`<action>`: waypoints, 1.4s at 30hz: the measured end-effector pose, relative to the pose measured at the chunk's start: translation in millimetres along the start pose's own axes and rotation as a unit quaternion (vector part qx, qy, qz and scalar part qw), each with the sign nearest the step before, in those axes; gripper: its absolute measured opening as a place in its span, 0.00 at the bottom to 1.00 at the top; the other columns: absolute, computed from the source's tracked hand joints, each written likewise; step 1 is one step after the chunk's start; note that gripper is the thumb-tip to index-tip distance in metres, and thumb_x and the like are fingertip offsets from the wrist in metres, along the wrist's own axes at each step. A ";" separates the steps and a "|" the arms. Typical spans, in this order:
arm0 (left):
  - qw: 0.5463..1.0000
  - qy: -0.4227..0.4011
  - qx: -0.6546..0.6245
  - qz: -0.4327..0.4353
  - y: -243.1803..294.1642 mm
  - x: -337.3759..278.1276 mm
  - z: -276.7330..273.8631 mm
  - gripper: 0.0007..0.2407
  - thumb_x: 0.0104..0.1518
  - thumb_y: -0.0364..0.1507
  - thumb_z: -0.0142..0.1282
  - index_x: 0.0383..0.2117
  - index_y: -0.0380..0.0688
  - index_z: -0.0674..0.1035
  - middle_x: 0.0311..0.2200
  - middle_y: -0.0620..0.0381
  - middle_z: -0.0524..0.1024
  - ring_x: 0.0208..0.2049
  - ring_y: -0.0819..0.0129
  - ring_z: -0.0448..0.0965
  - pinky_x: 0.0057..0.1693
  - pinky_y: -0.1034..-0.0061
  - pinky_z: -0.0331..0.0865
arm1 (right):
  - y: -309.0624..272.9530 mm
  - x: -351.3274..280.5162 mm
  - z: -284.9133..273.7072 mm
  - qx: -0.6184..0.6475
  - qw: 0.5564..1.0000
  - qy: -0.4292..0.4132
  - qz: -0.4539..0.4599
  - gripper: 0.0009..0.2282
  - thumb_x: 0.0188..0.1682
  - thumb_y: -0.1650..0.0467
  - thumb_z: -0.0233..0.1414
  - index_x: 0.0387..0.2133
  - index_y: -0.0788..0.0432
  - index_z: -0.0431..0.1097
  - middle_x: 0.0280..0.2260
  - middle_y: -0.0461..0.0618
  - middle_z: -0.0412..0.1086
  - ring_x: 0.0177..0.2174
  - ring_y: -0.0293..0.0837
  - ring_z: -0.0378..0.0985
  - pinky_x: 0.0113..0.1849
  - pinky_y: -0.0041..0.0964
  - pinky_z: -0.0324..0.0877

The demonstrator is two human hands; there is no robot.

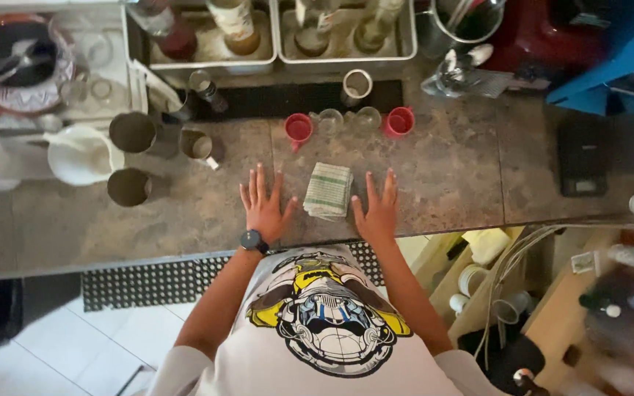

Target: The person is cleaning metal milk pitchers and small red espresso cups with a cloth at a coffee shop counter.

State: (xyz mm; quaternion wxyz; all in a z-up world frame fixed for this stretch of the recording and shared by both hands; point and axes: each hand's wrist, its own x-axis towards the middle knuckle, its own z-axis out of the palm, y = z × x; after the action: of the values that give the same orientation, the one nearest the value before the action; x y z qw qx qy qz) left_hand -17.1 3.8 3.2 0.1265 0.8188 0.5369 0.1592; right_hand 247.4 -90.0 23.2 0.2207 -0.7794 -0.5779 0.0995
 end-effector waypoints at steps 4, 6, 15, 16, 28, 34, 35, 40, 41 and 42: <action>0.999 0.040 0.008 -0.013 -14.5 -0.9 -21.8 0.28 0.62 0.49 0.53 0.68 0.57 0.68 0.73 0.37 0.48 0.73 0.38 0.49 0.70 0.39 0.51 | -16.5 -10.3 31.0 0.011 0.999 0.004 -0.040 0.31 0.54 0.59 0.52 0.71 0.48 0.52 0.69 0.72 0.38 0.67 0.70 0.45 0.62 0.66 0.46; 1.000 -0.001 0.021 -0.016 -28.0 -4.7 -16.8 0.27 0.67 0.50 0.45 0.72 0.63 0.62 0.73 0.40 0.47 0.73 0.38 0.46 0.70 0.40 0.48 | -31.1 -11.8 41.0 -0.019 0.995 -0.052 -0.082 0.27 0.60 0.60 0.45 0.71 0.54 0.51 0.69 0.69 0.44 0.68 0.66 0.45 0.63 0.62 0.41; 0.998 0.046 0.028 0.021 -51.2 -16.9 -29.7 0.27 0.62 0.49 0.52 0.69 0.67 0.66 0.71 0.38 0.54 0.72 0.41 0.52 0.69 0.47 0.55 | -32.6 -10.0 45.0 -0.048 0.995 -0.049 -0.073 0.27 0.58 0.58 0.47 0.69 0.53 0.55 0.70 0.61 0.47 0.67 0.62 0.48 0.63 0.60 0.43; 0.998 0.047 0.027 0.018 -56.7 -19.0 -31.6 0.27 0.62 0.49 0.52 0.69 0.67 0.66 0.71 0.38 0.54 0.72 0.41 0.52 0.69 0.47 0.55 | -33.2 -10.6 45.5 -0.049 0.995 -0.050 -0.076 0.27 0.58 0.58 0.47 0.69 0.53 0.55 0.70 0.61 0.47 0.67 0.62 0.48 0.63 0.60 0.43; 0.998 -0.058 0.014 0.006 -83.5 -26.8 -34.7 0.28 0.64 0.51 0.45 0.71 0.62 0.62 0.74 0.49 0.51 0.74 0.46 0.48 0.72 0.45 0.46 | -51.9 -10.2 58.7 -0.003 1.000 0.009 0.026 0.35 0.52 0.61 0.56 0.72 0.51 0.49 0.69 0.66 0.44 0.67 0.65 0.48 0.62 0.62 0.51; 0.999 0.008 0.009 0.034 -87.9 -30.5 -29.5 0.26 0.66 0.51 0.46 0.69 0.61 0.65 0.73 0.43 0.52 0.73 0.43 0.51 0.71 0.45 0.51 | -136.2 -27.2 66.2 0.001 0.997 -0.011 -0.070 0.30 0.52 0.62 0.57 0.68 0.55 0.57 0.68 0.67 0.49 0.66 0.67 0.49 0.62 0.63 0.50; 0.999 0.018 0.010 0.042 -87.3 -32.0 -31.1 0.25 0.66 0.50 0.46 0.69 0.64 0.64 0.72 0.41 0.51 0.72 0.41 0.51 0.70 0.45 0.54 | -136.5 -33.2 78.0 -0.058 0.992 -0.031 -0.111 0.28 0.55 0.59 0.52 0.68 0.51 0.57 0.69 0.62 0.48 0.68 0.63 0.46 0.63 0.62 0.44; 0.996 -0.016 -0.004 0.087 -90.1 -31.0 -33.0 0.24 0.66 0.49 0.45 0.70 0.73 0.63 0.70 0.47 0.59 0.72 0.45 0.53 0.70 0.45 0.51 | -133.5 -36.8 87.6 -0.040 0.992 -0.074 -0.099 0.28 0.57 0.55 0.49 0.68 0.50 0.57 0.69 0.54 0.49 0.68 0.58 0.45 0.65 0.59 0.38; 0.996 -0.030 -0.009 0.080 -88.5 -28.8 -36.0 0.25 0.65 0.49 0.46 0.70 0.72 0.63 0.69 0.48 0.61 0.72 0.45 0.54 0.70 0.44 0.51 | -135.6 -36.8 83.9 -0.020 0.994 -0.060 -0.085 0.28 0.57 0.55 0.49 0.69 0.50 0.56 0.69 0.58 0.48 0.68 0.61 0.46 0.64 0.61 0.40; 0.996 -0.044 -0.014 0.073 -86.9 -26.8 -39.4 0.26 0.65 0.48 0.47 0.70 0.72 0.62 0.68 0.49 0.64 0.72 0.44 0.54 0.70 0.43 0.50 | -138.0 -37.0 80.0 -0.001 0.996 -0.046 -0.070 0.29 0.57 0.56 0.50 0.70 0.50 0.55 0.69 0.61 0.46 0.67 0.64 0.47 0.64 0.62 0.42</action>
State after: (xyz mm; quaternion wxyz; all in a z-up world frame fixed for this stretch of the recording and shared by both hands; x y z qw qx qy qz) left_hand -115.6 14.7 3.1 0.1497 0.8602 0.4671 0.1395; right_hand 84.8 -74.2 12.2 0.1997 -0.7317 -0.6407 0.1195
